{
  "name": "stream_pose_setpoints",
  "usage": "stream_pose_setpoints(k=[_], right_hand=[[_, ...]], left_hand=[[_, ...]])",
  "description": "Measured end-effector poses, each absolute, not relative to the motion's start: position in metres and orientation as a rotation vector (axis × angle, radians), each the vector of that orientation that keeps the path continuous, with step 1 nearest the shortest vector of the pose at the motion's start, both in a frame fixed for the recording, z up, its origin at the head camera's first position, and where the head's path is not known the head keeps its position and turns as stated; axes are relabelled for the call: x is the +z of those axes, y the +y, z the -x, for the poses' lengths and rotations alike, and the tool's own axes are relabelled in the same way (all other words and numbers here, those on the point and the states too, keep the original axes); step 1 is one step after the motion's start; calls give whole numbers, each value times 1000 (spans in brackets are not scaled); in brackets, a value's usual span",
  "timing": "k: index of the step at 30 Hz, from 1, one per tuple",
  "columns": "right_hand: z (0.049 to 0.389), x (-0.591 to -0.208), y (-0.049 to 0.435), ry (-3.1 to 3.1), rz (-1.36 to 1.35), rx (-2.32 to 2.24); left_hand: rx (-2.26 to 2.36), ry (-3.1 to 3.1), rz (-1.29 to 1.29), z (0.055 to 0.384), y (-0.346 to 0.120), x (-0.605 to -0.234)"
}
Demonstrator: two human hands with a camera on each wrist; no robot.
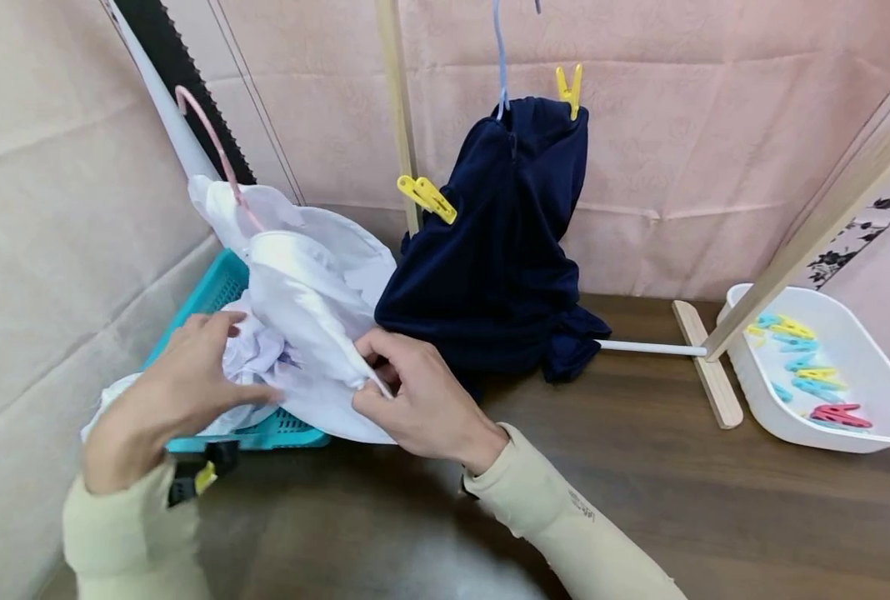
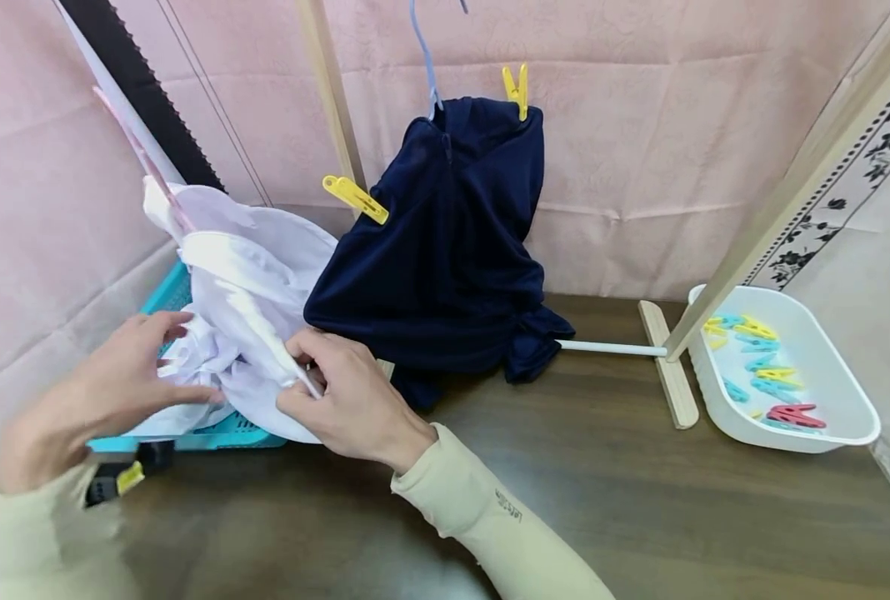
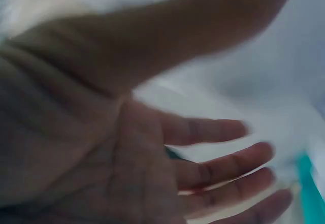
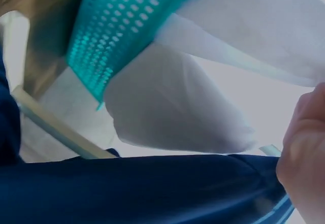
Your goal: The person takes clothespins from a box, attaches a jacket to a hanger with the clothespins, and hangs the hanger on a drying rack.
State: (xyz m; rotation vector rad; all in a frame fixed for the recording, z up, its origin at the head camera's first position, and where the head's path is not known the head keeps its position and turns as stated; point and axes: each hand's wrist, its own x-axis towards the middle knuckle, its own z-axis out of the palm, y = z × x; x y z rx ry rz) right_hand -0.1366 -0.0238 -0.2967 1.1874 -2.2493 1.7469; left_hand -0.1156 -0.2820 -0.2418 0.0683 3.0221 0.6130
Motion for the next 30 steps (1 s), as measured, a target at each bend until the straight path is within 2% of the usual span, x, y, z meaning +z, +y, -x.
stream_pose_setpoints(k=[3, 7, 13, 17, 23, 30], right_hand=[[134, -291, -21, -2208, -1193, 1738], [132, -286, -17, -2197, -1154, 1726], [133, -287, -16, -2196, -1118, 1760], [134, -290, -16, -2187, -1095, 1790], [139, -291, -11, -2208, -1099, 1765], [148, -291, -6, -2210, -1138, 1726]], left_hand=[[379, 2847, -39, 135, -312, -257], [175, 2678, 18, 160, -329, -274], [-41, 2455, 158, 189, -332, -285], [-136, 2465, 124, 200, -323, -298], [-96, 2584, 34, 210, -319, -320], [127, 2806, 43, 221, -353, -316]])
